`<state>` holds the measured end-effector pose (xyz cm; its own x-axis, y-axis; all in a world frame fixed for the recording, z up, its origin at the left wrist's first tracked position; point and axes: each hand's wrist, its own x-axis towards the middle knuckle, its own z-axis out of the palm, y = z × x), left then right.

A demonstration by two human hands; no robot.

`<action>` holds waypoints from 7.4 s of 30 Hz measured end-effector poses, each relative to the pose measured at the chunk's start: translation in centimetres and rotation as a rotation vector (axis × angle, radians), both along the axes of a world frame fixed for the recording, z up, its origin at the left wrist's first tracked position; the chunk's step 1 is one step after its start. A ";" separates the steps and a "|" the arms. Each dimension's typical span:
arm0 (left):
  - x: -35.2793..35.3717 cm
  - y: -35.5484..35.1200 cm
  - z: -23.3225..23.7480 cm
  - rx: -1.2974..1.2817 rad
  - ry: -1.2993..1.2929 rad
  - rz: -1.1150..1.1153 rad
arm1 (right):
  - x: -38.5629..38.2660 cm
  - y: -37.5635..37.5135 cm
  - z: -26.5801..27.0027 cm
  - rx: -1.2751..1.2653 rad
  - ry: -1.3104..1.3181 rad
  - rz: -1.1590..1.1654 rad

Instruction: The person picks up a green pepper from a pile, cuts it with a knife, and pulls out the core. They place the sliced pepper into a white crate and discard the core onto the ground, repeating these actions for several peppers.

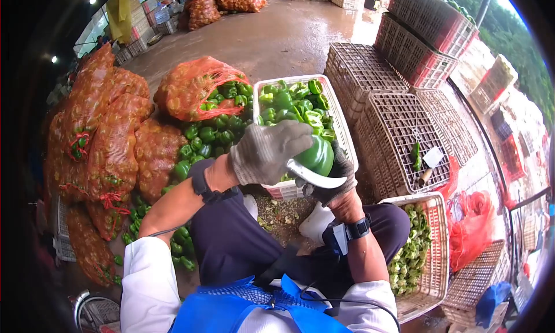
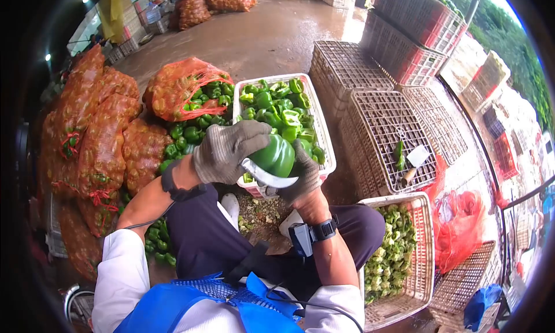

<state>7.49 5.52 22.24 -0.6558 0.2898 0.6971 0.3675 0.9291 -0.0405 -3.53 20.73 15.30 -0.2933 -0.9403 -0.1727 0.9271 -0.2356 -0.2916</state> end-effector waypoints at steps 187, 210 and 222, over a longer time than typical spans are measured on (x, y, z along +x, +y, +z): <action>-7.5 -7.9 -22.8 1.102 -0.291 0.736 | -2.1 -5.4 -6.8 0.531 1.175 -0.148; -7.7 -8.4 -24.4 1.197 -0.009 0.724 | -2.1 -5.1 -9.4 1.007 1.882 0.195; -7.0 -8.1 -16.2 1.850 -0.328 0.528 | -3.2 -3.2 -9.9 0.655 0.773 -0.218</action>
